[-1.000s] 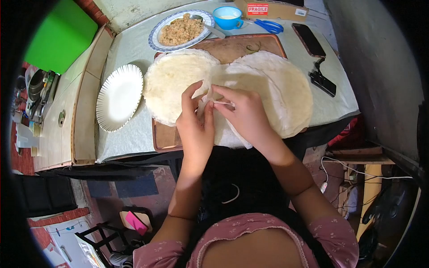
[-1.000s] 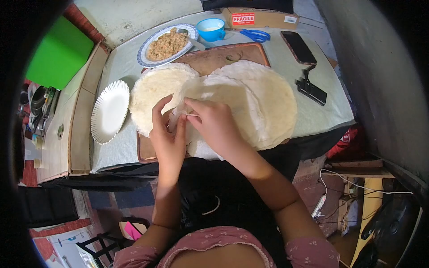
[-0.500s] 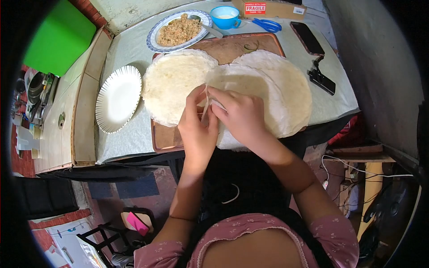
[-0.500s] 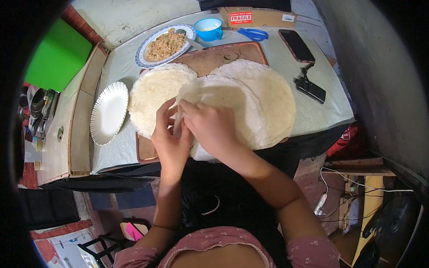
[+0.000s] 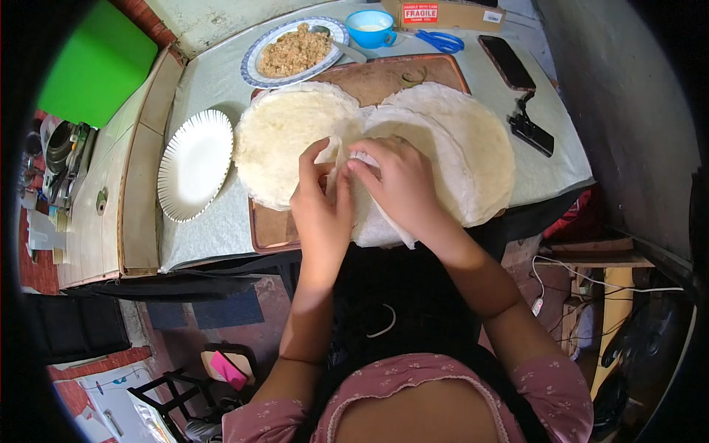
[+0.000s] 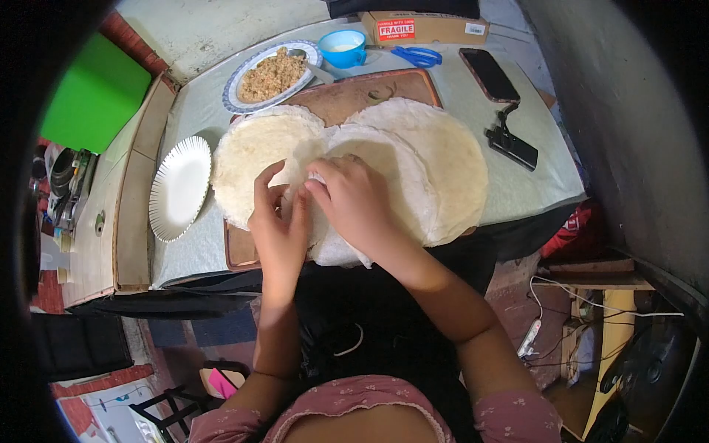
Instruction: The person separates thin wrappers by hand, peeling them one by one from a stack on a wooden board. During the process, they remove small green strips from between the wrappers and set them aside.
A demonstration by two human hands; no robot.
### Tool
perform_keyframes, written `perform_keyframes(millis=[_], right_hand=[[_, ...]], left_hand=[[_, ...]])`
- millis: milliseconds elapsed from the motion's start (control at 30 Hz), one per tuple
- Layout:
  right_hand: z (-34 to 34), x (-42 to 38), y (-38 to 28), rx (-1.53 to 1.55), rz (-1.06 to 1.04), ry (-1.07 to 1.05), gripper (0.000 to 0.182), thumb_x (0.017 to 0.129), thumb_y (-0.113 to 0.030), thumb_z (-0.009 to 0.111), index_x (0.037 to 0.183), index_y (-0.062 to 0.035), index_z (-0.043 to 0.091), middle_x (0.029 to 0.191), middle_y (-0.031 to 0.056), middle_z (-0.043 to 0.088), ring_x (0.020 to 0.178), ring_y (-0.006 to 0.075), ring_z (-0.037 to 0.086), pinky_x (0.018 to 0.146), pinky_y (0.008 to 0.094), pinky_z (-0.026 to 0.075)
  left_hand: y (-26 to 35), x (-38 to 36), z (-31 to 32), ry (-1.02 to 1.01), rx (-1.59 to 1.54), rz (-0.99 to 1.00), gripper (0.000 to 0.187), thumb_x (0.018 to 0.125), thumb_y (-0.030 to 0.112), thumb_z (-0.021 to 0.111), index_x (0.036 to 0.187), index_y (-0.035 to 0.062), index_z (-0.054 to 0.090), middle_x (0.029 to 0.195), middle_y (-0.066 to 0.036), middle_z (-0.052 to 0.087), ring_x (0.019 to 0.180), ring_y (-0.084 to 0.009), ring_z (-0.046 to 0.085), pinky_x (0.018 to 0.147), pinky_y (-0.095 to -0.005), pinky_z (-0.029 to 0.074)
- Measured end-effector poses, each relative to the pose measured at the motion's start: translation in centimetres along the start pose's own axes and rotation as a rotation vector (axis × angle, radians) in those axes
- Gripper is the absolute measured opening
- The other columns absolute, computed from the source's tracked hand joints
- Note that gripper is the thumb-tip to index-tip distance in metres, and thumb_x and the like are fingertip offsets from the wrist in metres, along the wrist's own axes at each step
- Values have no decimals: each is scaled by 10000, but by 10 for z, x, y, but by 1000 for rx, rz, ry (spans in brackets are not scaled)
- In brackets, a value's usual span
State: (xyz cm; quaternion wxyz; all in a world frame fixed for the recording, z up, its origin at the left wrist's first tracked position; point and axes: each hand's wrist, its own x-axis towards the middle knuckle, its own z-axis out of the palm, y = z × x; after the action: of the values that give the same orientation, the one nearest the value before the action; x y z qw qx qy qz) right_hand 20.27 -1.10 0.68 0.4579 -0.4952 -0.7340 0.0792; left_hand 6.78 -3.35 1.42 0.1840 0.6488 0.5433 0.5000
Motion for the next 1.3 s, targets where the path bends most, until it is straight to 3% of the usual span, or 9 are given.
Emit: perform_keyframes(millis=[33, 233, 533, 633, 833, 933, 1033, 1133, 1300], right_hand=[[1, -1, 1, -12, 21, -13, 144, 846, -161, 706, 918, -44, 664, 865, 133, 684, 837, 328, 654, 763, 417, 507], [-15, 3, 3, 155, 80, -181, 165, 888, -175, 659, 963, -30, 631, 889, 171, 661, 830, 392, 633, 748, 474, 497], [-12, 4, -8, 116, 34, -146, 84, 902, -51, 583, 897, 2, 520, 808, 214, 623, 770, 420, 626, 679, 498, 490], [-17, 4, -10, 68, 68, -177, 110, 865, -49, 639, 937, -6, 569, 825, 195, 640, 778, 399, 641, 685, 468, 494], [-26, 7, -7, -66, 20, -272, 167, 827, -84, 671, 981, -18, 672, 839, 192, 673, 761, 383, 656, 681, 469, 508], [-24, 9, 0, -51, -44, -331, 95, 822, -102, 666, 839, -16, 629, 758, 181, 649, 717, 389, 662, 642, 478, 522], [-24, 9, -2, -103, -119, -279, 99, 826, -114, 659, 804, -25, 621, 752, 169, 648, 693, 379, 663, 626, 478, 524], [-25, 7, -7, -139, 34, -251, 90, 805, -88, 662, 877, -35, 654, 781, 151, 646, 738, 353, 652, 640, 446, 515], [-18, 3, -8, -261, -96, -118, 105, 812, -137, 664, 868, -68, 607, 751, 107, 631, 713, 286, 679, 608, 408, 539]], left_hand=[[1, 1, -1, -8, 3, -47, 458, 881, -11, 653, 1310, 55, 507, 765, -105, 622, 645, -100, 503, 570, -240, 392], [-7, 2, -12, -50, -22, -142, 500, 875, 5, 695, 1327, 66, 490, 749, -52, 613, 615, -70, 435, 532, -225, 341], [-12, 9, 0, -89, -269, -55, 585, 856, -14, 708, 1367, 82, 440, 833, -91, 693, 709, -85, 607, 617, -224, 471], [-2, 8, 1, -154, -327, -245, 602, 816, -40, 705, 1348, 83, 453, 788, -106, 664, 680, -123, 599, 593, -267, 467], [-3, 5, 5, -107, -118, -65, 630, 778, -55, 701, 1346, 105, 481, 765, -49, 611, 644, -72, 493, 540, -221, 402], [-6, 2, 5, -102, -55, -54, 634, 774, -56, 701, 1347, 109, 486, 805, -49, 586, 621, -76, 454, 533, -216, 390], [-5, 0, 3, -138, -140, -123, 634, 773, -55, 698, 1350, 99, 484, 890, -74, 618, 620, -69, 468, 535, -214, 397], [-5, 0, 1, -153, -181, -152, 637, 775, -57, 690, 1357, 85, 474, 916, -82, 638, 622, -64, 492, 537, -225, 412], [-5, 0, 3, -183, -182, -130, 644, 776, -65, 669, 1368, 80, 460, 985, -103, 676, 611, -69, 505, 553, -229, 421]])
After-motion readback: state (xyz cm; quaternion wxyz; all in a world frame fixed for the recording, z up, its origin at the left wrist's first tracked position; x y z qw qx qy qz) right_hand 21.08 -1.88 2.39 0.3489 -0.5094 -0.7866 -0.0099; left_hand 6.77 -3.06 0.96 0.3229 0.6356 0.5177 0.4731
